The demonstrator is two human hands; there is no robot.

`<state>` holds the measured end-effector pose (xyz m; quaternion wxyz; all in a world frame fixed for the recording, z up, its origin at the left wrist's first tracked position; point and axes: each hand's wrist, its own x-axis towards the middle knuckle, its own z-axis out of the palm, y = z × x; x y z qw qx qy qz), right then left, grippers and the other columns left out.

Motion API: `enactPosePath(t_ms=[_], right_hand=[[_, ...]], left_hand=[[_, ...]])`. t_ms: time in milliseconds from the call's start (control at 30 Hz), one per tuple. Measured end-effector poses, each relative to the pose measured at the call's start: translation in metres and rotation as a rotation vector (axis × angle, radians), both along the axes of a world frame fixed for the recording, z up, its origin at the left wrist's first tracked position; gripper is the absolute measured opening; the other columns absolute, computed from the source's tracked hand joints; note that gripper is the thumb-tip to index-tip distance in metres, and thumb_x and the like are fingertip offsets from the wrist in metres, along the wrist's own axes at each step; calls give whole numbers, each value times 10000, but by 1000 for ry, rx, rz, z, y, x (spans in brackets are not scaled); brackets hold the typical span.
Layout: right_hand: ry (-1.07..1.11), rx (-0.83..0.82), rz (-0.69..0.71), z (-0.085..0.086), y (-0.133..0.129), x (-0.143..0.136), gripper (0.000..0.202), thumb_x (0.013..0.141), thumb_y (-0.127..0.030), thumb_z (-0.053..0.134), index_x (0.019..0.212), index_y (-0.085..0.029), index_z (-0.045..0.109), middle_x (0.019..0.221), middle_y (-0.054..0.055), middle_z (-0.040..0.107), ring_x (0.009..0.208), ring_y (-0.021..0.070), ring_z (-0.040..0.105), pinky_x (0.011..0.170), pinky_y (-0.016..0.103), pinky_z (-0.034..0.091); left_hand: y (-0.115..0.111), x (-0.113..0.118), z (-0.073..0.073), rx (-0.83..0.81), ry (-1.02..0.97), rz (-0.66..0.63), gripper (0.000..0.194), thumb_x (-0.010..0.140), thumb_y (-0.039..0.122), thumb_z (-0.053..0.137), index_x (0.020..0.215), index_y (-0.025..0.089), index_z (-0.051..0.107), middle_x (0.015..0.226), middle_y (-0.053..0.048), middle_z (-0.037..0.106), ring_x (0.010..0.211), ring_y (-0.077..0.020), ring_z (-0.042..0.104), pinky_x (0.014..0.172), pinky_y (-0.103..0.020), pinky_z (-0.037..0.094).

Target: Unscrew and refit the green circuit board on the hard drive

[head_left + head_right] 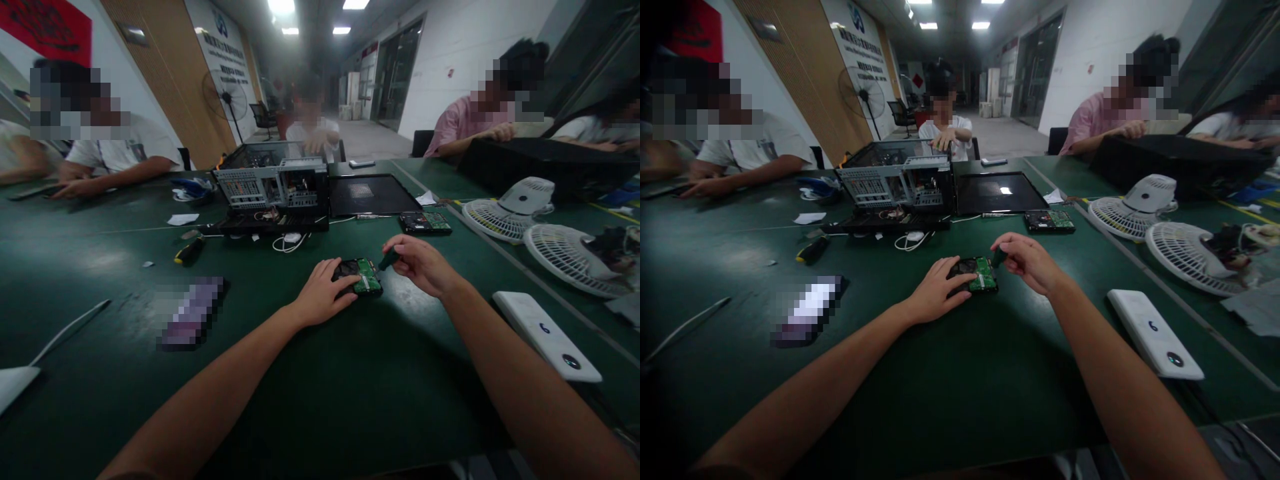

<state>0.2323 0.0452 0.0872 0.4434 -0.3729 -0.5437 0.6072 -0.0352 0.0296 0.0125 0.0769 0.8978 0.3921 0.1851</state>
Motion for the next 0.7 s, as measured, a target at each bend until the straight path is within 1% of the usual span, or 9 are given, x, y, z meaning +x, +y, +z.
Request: enactPosePath(t_ms=[67, 200, 333, 400, 533, 700], right_hand=[[25, -19, 11, 0, 0, 0, 91, 830, -284, 671, 894, -222, 685, 836, 26, 626, 543, 99, 339, 480, 280, 198], [55, -38, 50, 0, -1, 0, 112, 849, -299, 658, 917, -213, 632, 1044, 69, 714, 530, 82, 341, 472, 275, 185], [55, -59, 73, 0, 0, 0, 123, 867, -312, 641, 949, -223, 617, 969, 63, 731, 497, 81, 347, 452, 269, 168], [60, -53, 80, 0, -1, 0, 140, 873, -306, 632, 985, -224, 645, 936, 47, 714, 484, 74, 345, 445, 266, 158], [38, -32, 86, 1, -2, 0, 223, 888, -313, 626, 1074, -221, 707, 960, 44, 691, 486, 62, 354, 433, 259, 156], [61, -47, 101, 1, -2, 0, 181, 862, -324, 661, 982, -205, 726, 964, 44, 688, 487, 52, 374, 409, 244, 178]], left_hand=[[0, 0, 0, 3, 2, -2, 453, 1003, 499, 584, 1440, 383, 569, 1655, -61, 266, 1510, -372, 257, 1227, -611, 236], [0, 0, 0, 4, 9, -3, 457, 1006, 503, 579, 1445, 379, 567, 1655, -64, 261, 1511, -371, 254, 1230, -610, 229], [1, 0, -1, 2, 9, 1, 455, 1002, 508, 585, 1440, 386, 570, 1654, -51, 270, 1509, -367, 256, 1227, -617, 231], [1, 0, -1, 5, 11, 1, 454, 1003, 511, 581, 1438, 383, 572, 1653, -54, 268, 1511, -366, 253, 1228, -612, 233], [1, 0, -1, 14, 9, -1, 457, 1005, 511, 577, 1442, 377, 571, 1648, -75, 263, 1510, -370, 255, 1227, -601, 238], [1, 0, -2, 12, 10, -1, 457, 1005, 510, 575, 1444, 382, 566, 1645, -66, 272, 1507, -368, 261, 1224, -608, 239]])
